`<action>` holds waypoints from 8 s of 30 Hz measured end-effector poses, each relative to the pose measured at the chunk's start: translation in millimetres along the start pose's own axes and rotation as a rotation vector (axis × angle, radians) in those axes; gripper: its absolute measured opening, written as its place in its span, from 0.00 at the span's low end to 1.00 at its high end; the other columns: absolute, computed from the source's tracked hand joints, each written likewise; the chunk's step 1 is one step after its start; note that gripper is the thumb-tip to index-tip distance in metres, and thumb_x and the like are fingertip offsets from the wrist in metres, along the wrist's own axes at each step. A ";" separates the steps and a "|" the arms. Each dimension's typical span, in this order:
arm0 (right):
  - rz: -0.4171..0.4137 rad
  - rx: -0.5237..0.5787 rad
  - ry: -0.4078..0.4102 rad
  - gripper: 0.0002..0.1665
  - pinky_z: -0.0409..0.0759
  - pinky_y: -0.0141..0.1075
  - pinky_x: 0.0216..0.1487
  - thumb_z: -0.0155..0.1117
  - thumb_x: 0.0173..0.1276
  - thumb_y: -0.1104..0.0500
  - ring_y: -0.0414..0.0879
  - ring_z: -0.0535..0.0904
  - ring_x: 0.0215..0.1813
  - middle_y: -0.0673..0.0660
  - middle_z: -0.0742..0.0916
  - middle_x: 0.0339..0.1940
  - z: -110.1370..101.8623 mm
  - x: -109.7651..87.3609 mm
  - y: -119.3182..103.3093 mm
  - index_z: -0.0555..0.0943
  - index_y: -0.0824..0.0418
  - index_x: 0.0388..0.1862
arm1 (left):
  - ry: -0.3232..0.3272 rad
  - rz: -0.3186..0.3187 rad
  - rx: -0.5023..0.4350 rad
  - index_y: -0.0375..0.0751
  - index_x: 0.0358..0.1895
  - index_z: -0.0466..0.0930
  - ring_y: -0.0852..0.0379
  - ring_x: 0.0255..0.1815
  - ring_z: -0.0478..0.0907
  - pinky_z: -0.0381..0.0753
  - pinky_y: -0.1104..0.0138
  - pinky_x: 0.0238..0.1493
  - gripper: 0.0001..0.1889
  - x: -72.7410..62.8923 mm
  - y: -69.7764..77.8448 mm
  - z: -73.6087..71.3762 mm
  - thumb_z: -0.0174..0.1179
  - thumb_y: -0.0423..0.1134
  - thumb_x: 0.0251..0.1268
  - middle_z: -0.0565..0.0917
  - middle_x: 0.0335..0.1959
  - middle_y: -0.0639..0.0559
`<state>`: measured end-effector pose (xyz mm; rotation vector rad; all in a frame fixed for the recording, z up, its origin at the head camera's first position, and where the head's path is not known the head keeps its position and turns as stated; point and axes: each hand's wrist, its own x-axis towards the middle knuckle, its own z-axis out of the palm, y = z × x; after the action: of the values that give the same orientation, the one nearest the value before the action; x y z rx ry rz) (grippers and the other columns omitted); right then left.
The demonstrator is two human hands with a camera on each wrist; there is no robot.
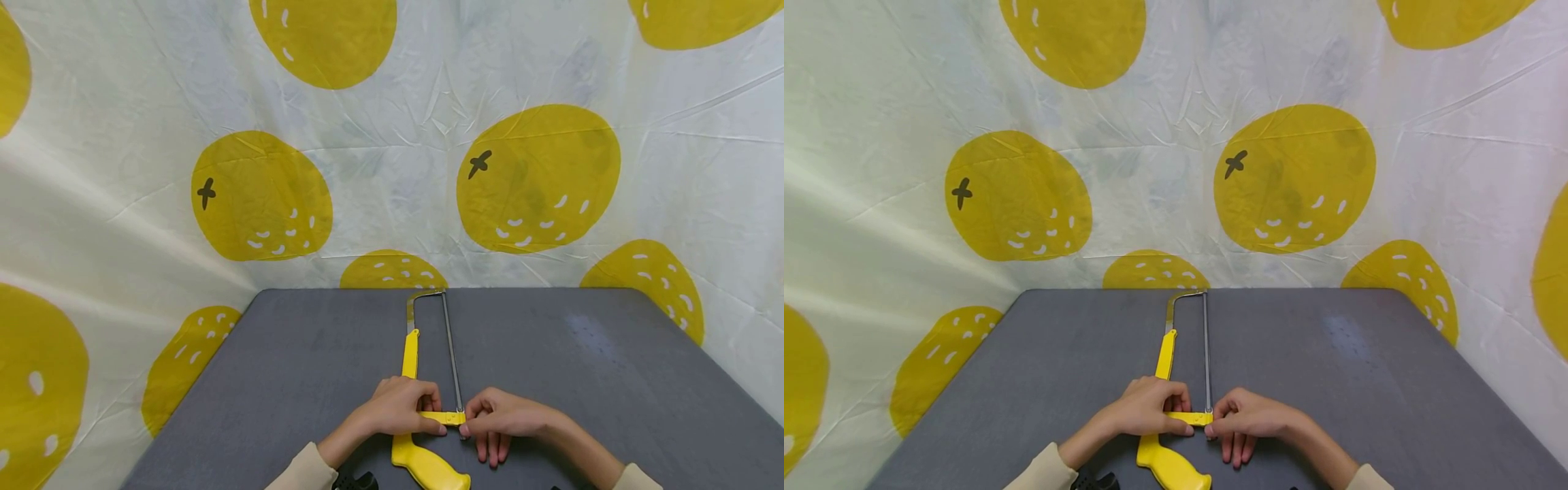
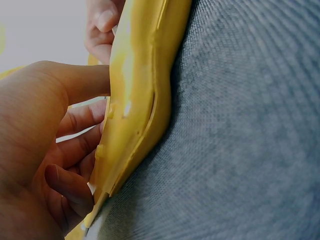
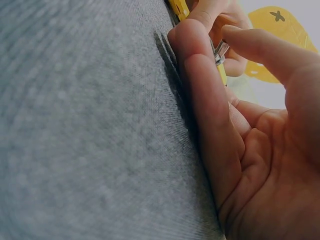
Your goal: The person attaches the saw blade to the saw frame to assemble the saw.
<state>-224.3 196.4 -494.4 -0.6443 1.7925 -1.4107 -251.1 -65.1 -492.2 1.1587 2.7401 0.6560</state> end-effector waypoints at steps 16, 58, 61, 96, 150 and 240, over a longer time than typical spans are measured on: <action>-0.020 0.011 -0.012 0.13 0.81 0.29 0.22 0.62 0.75 0.58 0.34 0.85 0.21 0.51 0.89 0.23 1.6 -0.5 1.7 0.80 0.70 0.41 | -0.009 -0.006 -0.002 0.63 0.34 0.81 0.74 0.21 0.70 0.66 0.72 0.26 0.12 -0.9 1.0 0.5 0.73 0.59 0.59 0.77 0.23 0.74; -0.050 0.007 -0.037 0.20 0.82 0.29 0.23 0.61 0.73 0.62 0.36 0.87 0.23 0.52 0.89 0.25 -3.1 -2.1 2.9 0.75 0.83 0.47 | -0.016 -0.023 -0.026 0.63 0.34 0.82 0.73 0.21 0.70 0.65 0.72 0.26 0.12 1.5 1.6 -0.4 0.74 0.59 0.58 0.77 0.23 0.73; -0.051 0.003 -0.035 0.20 0.82 0.29 0.23 0.61 0.73 0.62 0.36 0.87 0.23 0.52 0.89 0.25 -2.8 -2.1 3.4 0.76 0.83 0.46 | -0.015 -0.025 -0.025 0.63 0.34 0.82 0.73 0.21 0.70 0.65 0.72 0.26 0.12 1.1 1.9 -0.3 0.74 0.59 0.58 0.77 0.23 0.73; -0.058 0.026 -0.058 0.21 0.83 0.29 0.24 0.60 0.74 0.63 0.35 0.87 0.24 0.50 0.89 0.26 -3.5 -2.0 5.5 0.74 0.85 0.48 | -0.002 0.046 -0.028 0.66 0.39 0.86 0.74 0.19 0.68 0.65 0.72 0.23 0.08 -1.0 -0.8 1.2 0.72 0.57 0.61 0.78 0.22 0.73; -0.064 0.030 -0.041 0.20 0.82 0.29 0.23 0.61 0.73 0.65 0.35 0.87 0.23 0.50 0.88 0.23 -5.8 -1.3 4.3 0.73 0.85 0.46 | -0.010 0.059 -0.067 0.65 0.42 0.89 0.73 0.18 0.67 0.64 0.72 0.20 0.08 1.3 0.6 -2.8 0.72 0.56 0.62 0.78 0.22 0.70; -0.018 -0.010 0.010 0.18 0.81 0.28 0.21 0.63 0.76 0.55 0.34 0.84 0.20 0.50 0.89 0.22 0.7 0.6 6.5 0.81 0.73 0.41 | -0.007 0.052 -0.073 0.66 0.42 0.90 0.74 0.19 0.70 0.67 0.71 0.22 0.08 -0.2 -5.4 5.0 0.73 0.56 0.62 0.79 0.23 0.71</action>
<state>-223.7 197.2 -500.9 -0.6611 1.8074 -1.4197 -253.3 -66.8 -499.0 1.2178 2.6645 0.7503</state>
